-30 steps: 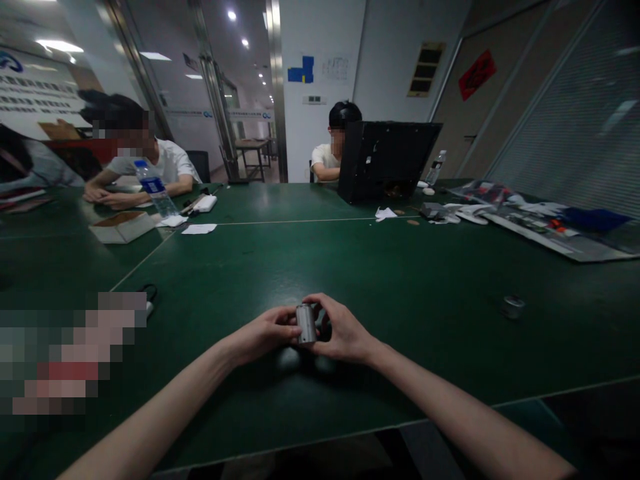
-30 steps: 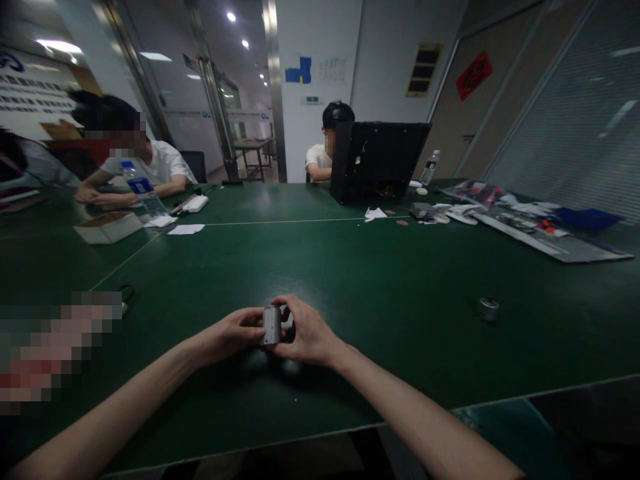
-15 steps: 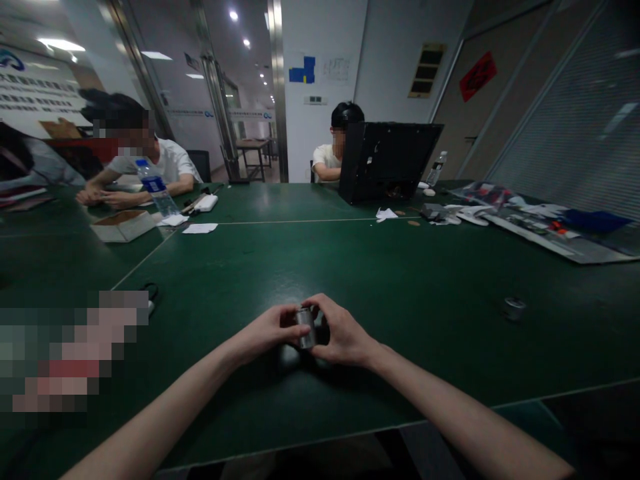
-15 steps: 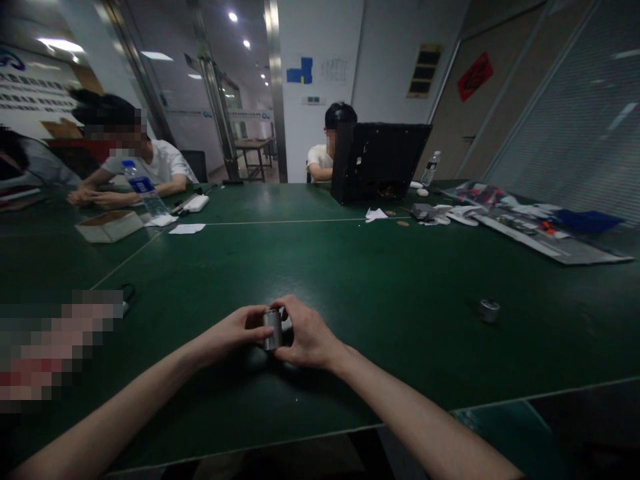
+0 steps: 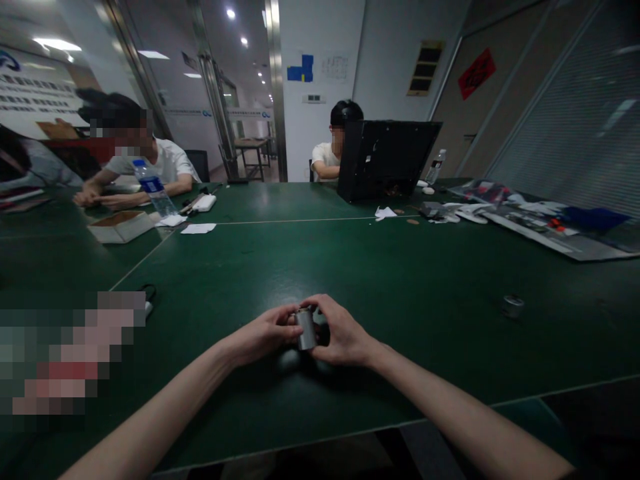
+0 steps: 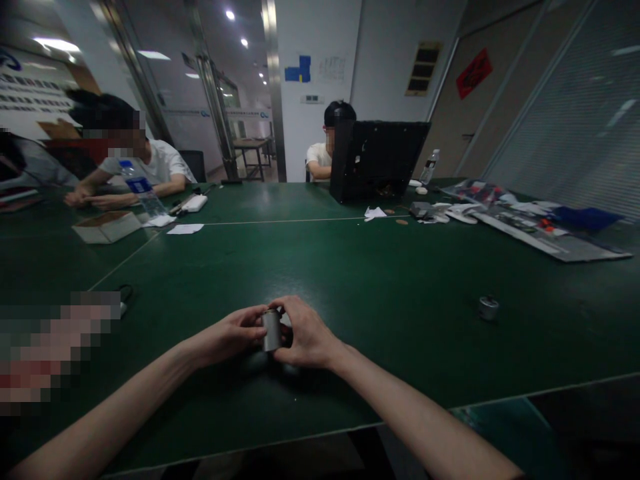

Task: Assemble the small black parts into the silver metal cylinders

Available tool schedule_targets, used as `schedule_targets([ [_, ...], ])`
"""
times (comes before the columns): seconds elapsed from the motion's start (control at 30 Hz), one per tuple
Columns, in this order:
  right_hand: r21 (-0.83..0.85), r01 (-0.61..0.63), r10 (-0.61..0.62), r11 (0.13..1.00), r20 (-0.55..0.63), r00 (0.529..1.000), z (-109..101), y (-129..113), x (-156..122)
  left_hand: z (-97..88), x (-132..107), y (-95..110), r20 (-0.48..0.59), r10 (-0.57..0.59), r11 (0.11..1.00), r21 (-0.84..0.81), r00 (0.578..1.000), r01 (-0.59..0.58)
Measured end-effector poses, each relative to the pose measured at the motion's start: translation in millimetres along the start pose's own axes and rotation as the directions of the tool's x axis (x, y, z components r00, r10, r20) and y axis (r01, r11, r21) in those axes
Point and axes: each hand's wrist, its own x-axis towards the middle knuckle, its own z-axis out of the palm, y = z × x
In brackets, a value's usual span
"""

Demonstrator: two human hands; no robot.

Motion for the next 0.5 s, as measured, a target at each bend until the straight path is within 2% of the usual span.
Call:
schedule_targets([
  [0.13, -0.032, 0.028, -0.029, 0.999, -0.013, 1.0, -0.4, 1.7, -0.3, 0.3, 0.9, -1.0, -0.058, -0.009, 0.999, 0.05, 0.998, 0.012],
  [0.3, -0.05, 0.049, -0.051, 0.998, -0.048, 0.998, 1.0, 2.9, -0.1, 1.3, 4.6, -1.2, -0.128, 0.025, 0.98, 0.201, 0.991, 0.002],
  [0.4, -0.056, 0.048, -0.051, 0.997, -0.049, 0.998, 0.2, 1.7, 0.2, 0.7, 5.0, 0.2, -0.113, 0.038, 0.974, 0.228, 0.993, -0.011],
  [0.5, -0.042, 0.051, -0.053, 0.998, -0.047, 0.998, -1.5, 0.0, 0.3, -0.6, 4.1, 1.6, -0.068, 0.046, 0.985, 0.172, 0.997, -0.033],
])
